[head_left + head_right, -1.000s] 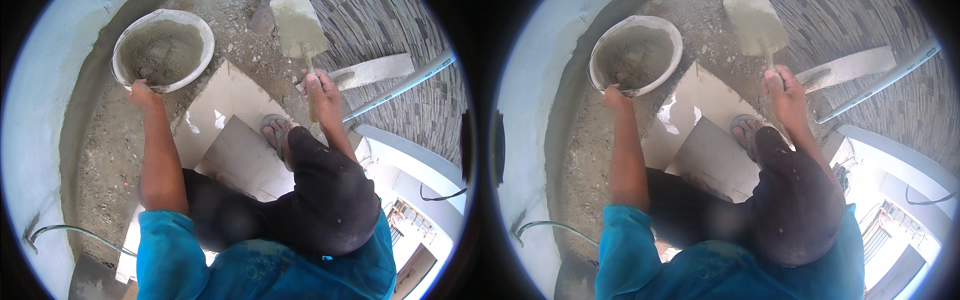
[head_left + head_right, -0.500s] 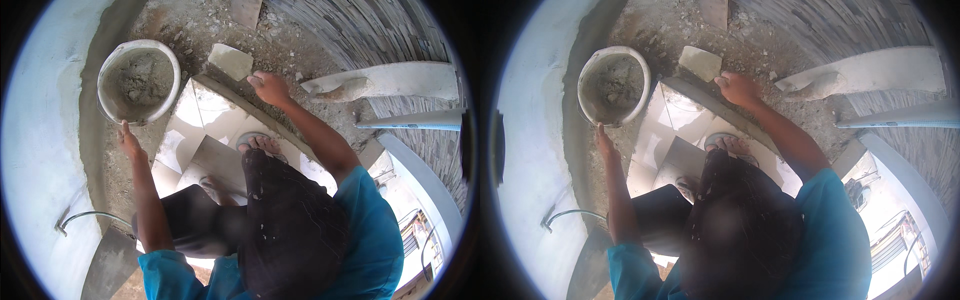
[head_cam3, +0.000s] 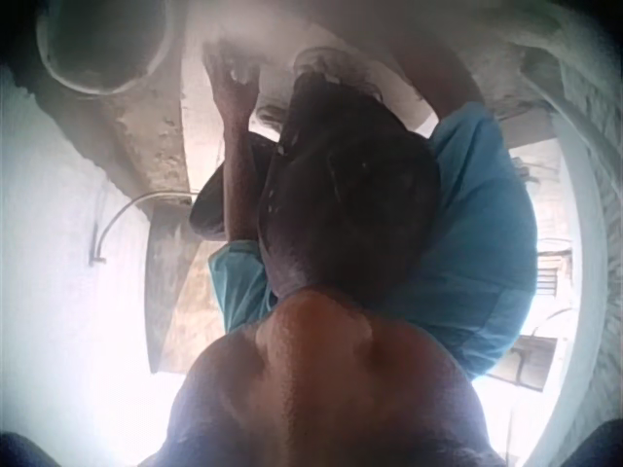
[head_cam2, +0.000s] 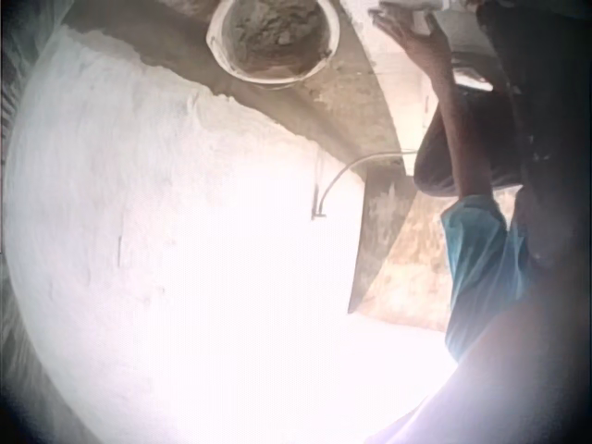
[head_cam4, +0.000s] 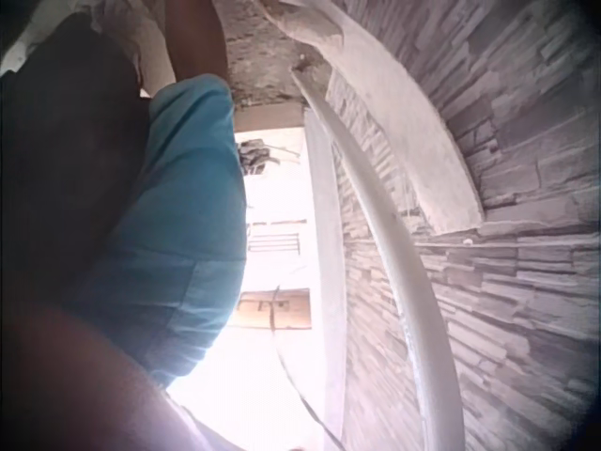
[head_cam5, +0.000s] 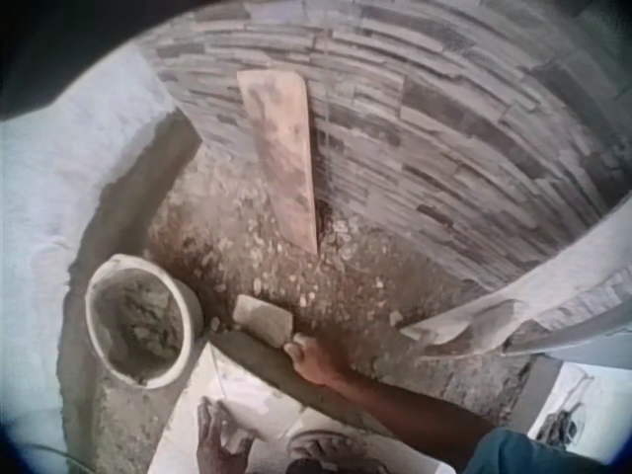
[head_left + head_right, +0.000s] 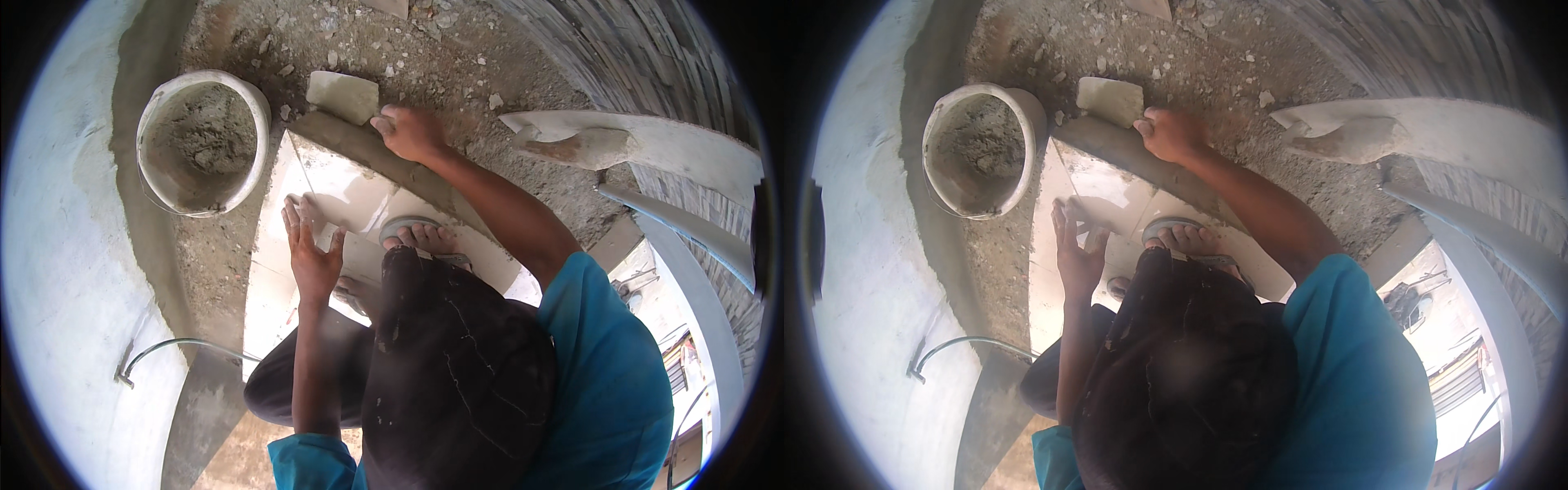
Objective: The person scoops cement from a bucket with a trowel and applies it to a concrete surface, smoothing it in place. The person repeatedly scoops and spreads the cement along the edge of the surface.
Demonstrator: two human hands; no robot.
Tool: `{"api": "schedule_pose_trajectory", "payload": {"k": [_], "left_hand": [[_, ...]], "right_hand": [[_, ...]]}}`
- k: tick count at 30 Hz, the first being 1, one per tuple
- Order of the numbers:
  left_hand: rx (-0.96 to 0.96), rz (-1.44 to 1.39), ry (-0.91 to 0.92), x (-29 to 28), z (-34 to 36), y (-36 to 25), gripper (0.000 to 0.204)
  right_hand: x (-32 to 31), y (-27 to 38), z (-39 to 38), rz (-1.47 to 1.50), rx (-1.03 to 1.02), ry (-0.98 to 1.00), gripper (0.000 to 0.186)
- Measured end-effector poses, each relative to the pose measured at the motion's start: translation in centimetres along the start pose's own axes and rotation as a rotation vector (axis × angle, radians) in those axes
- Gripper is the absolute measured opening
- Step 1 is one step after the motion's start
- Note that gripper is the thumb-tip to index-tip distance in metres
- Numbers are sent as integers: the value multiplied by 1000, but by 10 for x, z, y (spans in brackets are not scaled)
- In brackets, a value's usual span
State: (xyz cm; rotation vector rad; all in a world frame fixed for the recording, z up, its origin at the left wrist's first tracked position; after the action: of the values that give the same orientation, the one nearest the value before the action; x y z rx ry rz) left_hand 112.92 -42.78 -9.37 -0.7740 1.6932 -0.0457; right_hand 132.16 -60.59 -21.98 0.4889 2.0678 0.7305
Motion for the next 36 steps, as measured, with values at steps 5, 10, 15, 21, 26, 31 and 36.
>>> {"api": "schedule_pose_trajectory", "payload": {"k": [5,10,15,21,26,31,36], "left_hand": [[-60,68,35,9,9,-8,89],[-56,39,41,6,16,-14,91],[-36,66,52,5,18,-11,93],[14,101,44,5,17,-4,94],[-29,82,59,2,18,-10,94],[4,85,88,9,22,-9,92],[18,15,146,6,19,3,91]], "right_hand": [[1,7,-6,-10,15,31,37],[-12,13,-20,35,-22,-11,38],[-26,21,-32,68,-16,23,38],[-43,27,-52,121,0,46,42],[-81,58,-63,281,76,167,40],[-85,138,-70,498,-359,-403,32],[-30,178,-48,372,-424,-54,32]]}}
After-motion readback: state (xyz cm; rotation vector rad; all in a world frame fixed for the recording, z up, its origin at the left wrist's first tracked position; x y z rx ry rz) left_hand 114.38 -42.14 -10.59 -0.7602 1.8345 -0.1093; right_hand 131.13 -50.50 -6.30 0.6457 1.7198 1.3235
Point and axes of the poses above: each hand's wrist, its own z-axis towards the middle knuckle, its own x-axis out of the palm, y = z × x, the point moved 4 cm from there along z, towards the middle knuckle, and after that the axes turned 6 degrees about -y, right-handed, at the moved point
